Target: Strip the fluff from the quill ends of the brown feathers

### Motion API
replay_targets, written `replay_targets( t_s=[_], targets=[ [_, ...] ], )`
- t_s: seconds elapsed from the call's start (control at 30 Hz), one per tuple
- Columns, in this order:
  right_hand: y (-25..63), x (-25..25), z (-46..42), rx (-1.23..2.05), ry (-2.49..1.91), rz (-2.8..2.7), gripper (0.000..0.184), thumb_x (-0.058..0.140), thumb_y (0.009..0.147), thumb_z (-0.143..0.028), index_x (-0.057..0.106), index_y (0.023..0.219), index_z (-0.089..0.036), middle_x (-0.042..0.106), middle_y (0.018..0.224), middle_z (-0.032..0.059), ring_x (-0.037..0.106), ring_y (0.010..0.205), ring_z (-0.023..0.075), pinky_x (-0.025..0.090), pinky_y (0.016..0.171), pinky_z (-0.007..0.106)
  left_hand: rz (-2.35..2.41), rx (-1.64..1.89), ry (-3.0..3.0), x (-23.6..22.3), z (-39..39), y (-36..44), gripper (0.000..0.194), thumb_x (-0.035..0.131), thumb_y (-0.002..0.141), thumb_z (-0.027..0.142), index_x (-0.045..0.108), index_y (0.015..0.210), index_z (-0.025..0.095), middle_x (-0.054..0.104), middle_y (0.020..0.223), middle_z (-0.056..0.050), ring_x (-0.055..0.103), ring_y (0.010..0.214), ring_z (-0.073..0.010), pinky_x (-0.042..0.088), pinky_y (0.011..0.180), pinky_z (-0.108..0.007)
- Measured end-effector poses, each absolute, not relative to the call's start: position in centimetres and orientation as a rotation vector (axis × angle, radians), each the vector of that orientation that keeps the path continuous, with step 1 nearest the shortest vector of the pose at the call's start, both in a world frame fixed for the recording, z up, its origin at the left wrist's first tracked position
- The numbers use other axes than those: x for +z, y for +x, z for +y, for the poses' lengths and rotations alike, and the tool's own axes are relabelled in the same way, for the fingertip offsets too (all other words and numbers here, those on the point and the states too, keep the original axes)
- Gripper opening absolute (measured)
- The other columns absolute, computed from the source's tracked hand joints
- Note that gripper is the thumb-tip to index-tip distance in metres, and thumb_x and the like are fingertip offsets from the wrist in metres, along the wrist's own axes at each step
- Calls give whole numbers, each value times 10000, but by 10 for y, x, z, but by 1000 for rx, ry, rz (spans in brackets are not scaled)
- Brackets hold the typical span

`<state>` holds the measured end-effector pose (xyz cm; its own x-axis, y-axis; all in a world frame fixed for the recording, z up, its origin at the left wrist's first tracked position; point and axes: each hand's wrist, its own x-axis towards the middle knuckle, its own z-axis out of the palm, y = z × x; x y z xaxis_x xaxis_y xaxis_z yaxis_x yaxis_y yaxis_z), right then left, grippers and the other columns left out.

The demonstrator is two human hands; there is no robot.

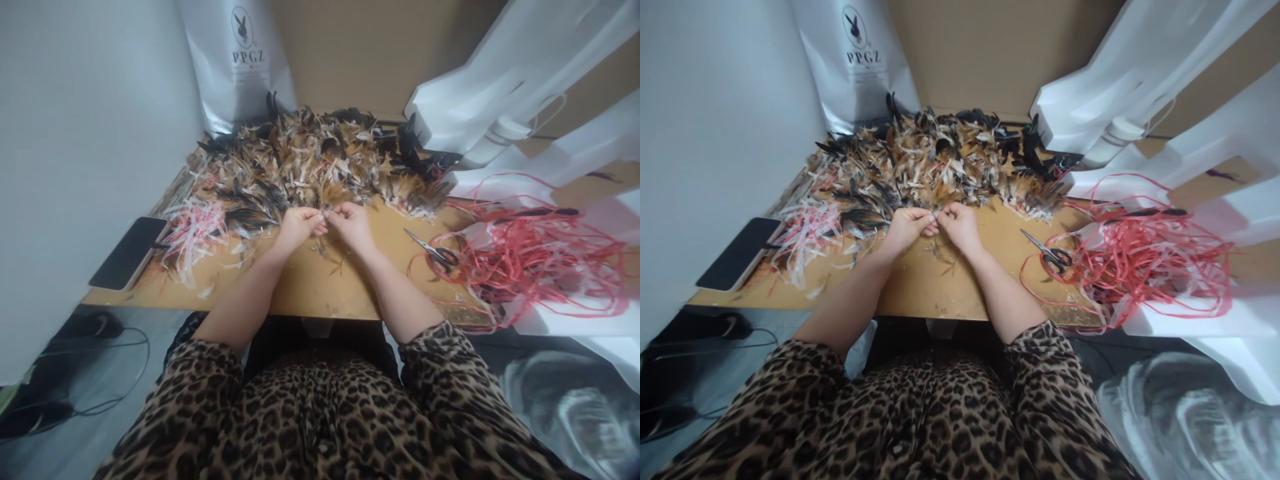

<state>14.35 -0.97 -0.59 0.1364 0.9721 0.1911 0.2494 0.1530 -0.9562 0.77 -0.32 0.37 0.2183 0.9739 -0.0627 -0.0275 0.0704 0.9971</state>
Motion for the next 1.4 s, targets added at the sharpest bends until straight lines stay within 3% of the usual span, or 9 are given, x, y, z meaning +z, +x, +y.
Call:
replay_targets(
  t_s=[0.2, 0.33, 0.57, 0.67, 0.77, 0.93, 1.17, 1.3, 1.4],
  targets=[
    [145, -7, -13, 723, -1337, -1538, 177, 611, 742, -323, 663, 703, -158, 543, 543, -22, 396, 496, 91, 309, 512, 238, 1108, 1069, 1191, 1, 1, 4, 146, 669, 746, 193, 643, 644, 92, 629, 565, -33, 583, 468, -87, 496, 532, -221],
    [143, -6, -18, 449, -1287, -1905, 187, 531, 812, -253, 671, 724, -165, 635, 692, 33, 515, 630, 130, 371, 632, 259, 1170, 1012, 1216, -1, 3, 1, 167, 623, 769, 149, 643, 612, 95, 613, 525, -31, 560, 442, -77, 467, 497, -191],
    [149, 13, -27, -27, -1307, -2383, 277, 470, 877, -280, 679, 744, -155, 599, 784, 98, 495, 763, 188, 315, 640, 301, 1257, 778, 1654, -10, 0, -3, 247, 495, 719, 33, 630, 533, 124, 583, 465, -6, 548, 439, -90, 421, 464, -171],
    [162, 20, -22, 161, -1222, -2356, 215, 504, 835, -214, 681, 726, -158, 585, 759, 72, 502, 756, 171, 338, 656, 289, 1137, 677, 1827, -11, -4, -2, 234, 528, 707, 51, 605, 500, 127, 587, 466, -9, 533, 424, -82, 406, 454, -165],
    [178, 21, -13, 570, -1186, -2137, 126, 591, 762, -232, 670, 703, -154, 567, 674, 23, 492, 656, 129, 363, 635, 265, 994, 627, 1759, -3, -9, -1, 199, 541, 748, 91, 631, 573, 118, 608, 494, -29, 575, 452, -101, 446, 477, -184],
    [187, 16, -4, 1143, -1116, -1680, 213, 705, 630, -349, 620, 665, -157, 590, 614, -1, 488, 567, 110, 377, 561, 252, 870, 724, 1576, 16, -15, -1, 165, 598, 768, 167, 655, 626, 107, 629, 525, -49, 581, 454, -101, 462, 485, -195],
    [159, -1, -3, 1172, -1049, -1342, 269, 690, 642, -415, 565, 683, -180, 599, 650, -10, 514, 598, 105, 416, 621, 256, 961, 1017, 1215, 10, -7, 0, 152, 673, 734, 228, 654, 636, 113, 621, 550, -19, 543, 457, -59, 438, 492, -169],
    [151, -7, -6, 915, -1199, -1451, 194, 625, 713, -365, 583, 690, -176, 555, 594, -18, 438, 543, 96, 353, 556, 236, 1006, 1069, 1061, 1, 0, 2, 101, 667, 739, 184, 658, 679, 104, 635, 593, -18, 539, 454, -47, 444, 503, -171],
    [149, -5, -12, 612, -1227, -1722, 144, 555, 780, -279, 604, 700, -169, 566, 636, 8, 477, 609, 121, 367, 608, 254, 1074, 1037, 1107, 1, 1, 1, 128, 638, 756, 150, 645, 638, 100, 619, 546, -17, 542, 430, -57, 447, 480, -175]
  ],
)
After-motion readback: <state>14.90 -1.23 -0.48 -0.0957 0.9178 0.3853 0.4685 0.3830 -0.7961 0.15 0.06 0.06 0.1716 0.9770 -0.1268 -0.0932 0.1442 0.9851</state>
